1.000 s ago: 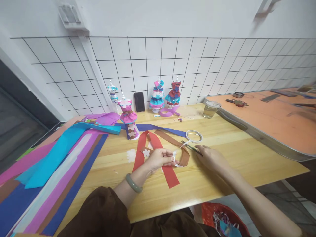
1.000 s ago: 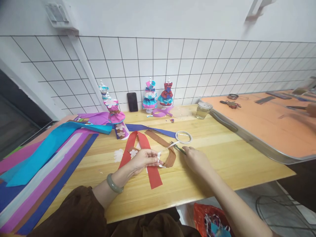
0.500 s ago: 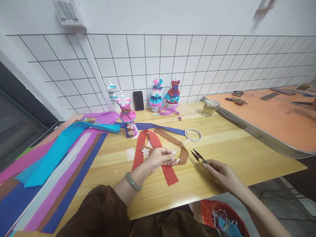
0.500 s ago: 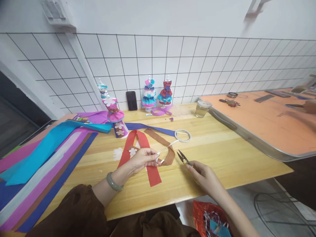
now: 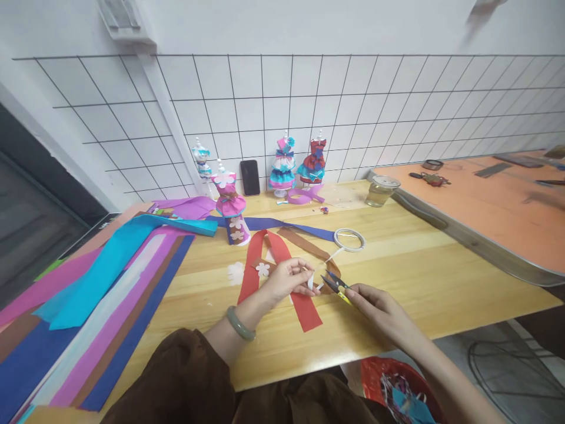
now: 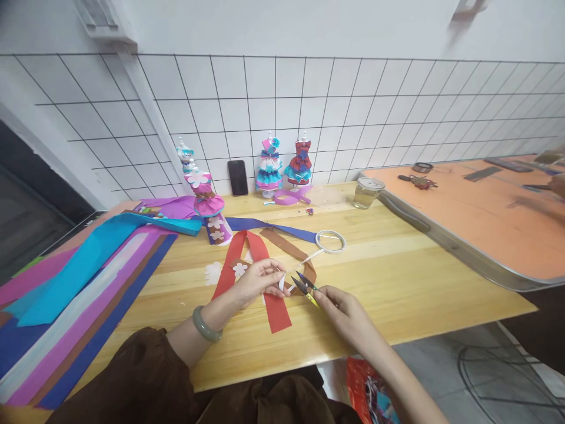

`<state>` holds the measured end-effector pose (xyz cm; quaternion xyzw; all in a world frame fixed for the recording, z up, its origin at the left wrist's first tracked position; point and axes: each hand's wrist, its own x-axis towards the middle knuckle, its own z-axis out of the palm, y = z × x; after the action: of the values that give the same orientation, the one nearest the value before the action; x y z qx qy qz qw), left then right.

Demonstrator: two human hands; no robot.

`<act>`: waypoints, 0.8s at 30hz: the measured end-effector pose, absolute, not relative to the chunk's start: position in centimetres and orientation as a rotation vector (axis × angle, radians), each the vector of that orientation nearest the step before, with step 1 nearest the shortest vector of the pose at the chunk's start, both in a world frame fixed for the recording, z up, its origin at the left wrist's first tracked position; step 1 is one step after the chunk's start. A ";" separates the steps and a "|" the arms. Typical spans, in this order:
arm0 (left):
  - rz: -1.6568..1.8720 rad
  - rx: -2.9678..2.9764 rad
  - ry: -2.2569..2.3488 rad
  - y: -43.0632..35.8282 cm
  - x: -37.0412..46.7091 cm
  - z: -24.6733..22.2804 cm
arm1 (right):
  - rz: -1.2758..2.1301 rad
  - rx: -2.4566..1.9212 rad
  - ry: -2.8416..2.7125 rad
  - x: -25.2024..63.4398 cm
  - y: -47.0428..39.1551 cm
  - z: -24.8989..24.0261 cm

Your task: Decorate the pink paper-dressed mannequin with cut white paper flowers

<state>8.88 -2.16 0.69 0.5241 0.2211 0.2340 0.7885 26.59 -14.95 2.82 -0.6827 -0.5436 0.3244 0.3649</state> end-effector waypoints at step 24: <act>0.510 1.188 0.529 -2.5 9.0 0.9 | 1.027 -1.667 -1.552 26.7 -13.8 4.1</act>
<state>8.98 -2.46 0.90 0.5469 0.2436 0.2349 0.7658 26.73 -13.76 4.13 -0.6331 -0.5892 0.3901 0.3159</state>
